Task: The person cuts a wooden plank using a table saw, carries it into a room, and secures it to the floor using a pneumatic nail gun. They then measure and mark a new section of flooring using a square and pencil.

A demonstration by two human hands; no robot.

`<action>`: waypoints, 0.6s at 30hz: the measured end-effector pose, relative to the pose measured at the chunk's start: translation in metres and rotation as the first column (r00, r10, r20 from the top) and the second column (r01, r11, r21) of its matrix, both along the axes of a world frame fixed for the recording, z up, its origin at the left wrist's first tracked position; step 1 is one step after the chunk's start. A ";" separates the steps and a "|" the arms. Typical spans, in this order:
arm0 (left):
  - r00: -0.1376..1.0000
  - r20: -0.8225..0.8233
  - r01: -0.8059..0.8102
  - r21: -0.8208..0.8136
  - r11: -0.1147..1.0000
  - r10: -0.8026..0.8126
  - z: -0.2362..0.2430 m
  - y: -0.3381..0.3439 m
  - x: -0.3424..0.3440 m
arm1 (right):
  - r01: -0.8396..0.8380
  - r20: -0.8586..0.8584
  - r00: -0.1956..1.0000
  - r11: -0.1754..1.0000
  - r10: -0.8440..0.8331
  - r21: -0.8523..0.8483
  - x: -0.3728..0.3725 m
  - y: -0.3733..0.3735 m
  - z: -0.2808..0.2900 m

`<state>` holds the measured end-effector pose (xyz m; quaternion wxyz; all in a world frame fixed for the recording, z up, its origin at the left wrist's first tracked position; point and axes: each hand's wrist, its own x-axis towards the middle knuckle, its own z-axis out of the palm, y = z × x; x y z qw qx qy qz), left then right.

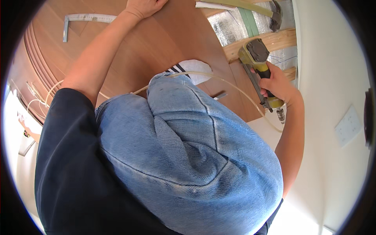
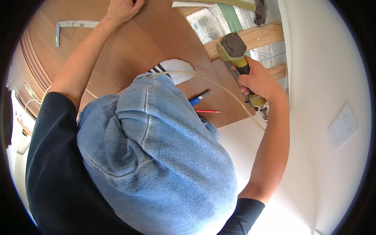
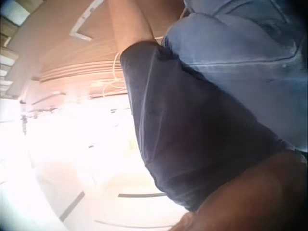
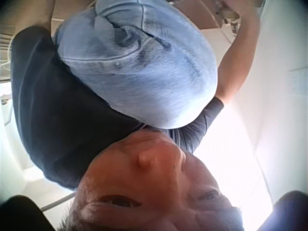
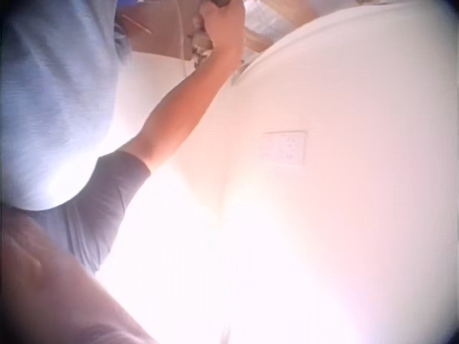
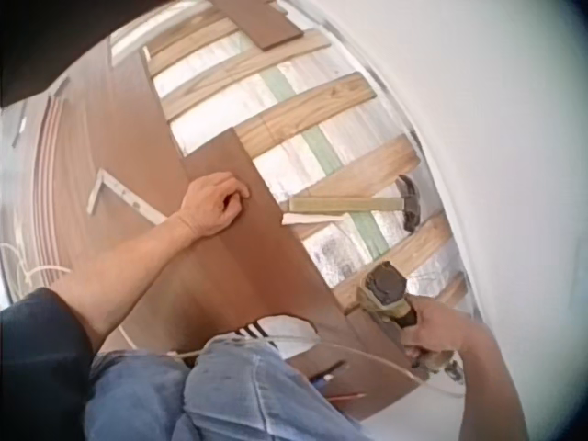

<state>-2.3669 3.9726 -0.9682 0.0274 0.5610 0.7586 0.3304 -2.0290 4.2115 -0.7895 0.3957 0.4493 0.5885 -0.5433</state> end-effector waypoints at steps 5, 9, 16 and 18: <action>0.999 0.034 0.007 -0.001 1.000 -0.007 0.003 0.005 0.000 | -0.137 0.113 0.985 0.988 0.128 0.071 -0.023 -0.003 0.005; 1.000 0.015 0.003 -0.009 1.000 -0.003 0.005 0.002 0.001 | -0.246 0.117 0.964 0.967 0.238 0.064 -0.015 0.006 -0.003; 0.999 -0.041 0.013 0.056 0.998 -0.010 0.007 0.005 0.009 | -0.089 0.023 0.996 0.995 0.088 0.043 0.007 0.025 -0.005; 0.999 -0.050 0.018 0.032 0.999 -0.016 0.005 0.005 0.011 | -0.083 0.021 0.996 0.994 0.081 0.067 0.010 0.026 -0.005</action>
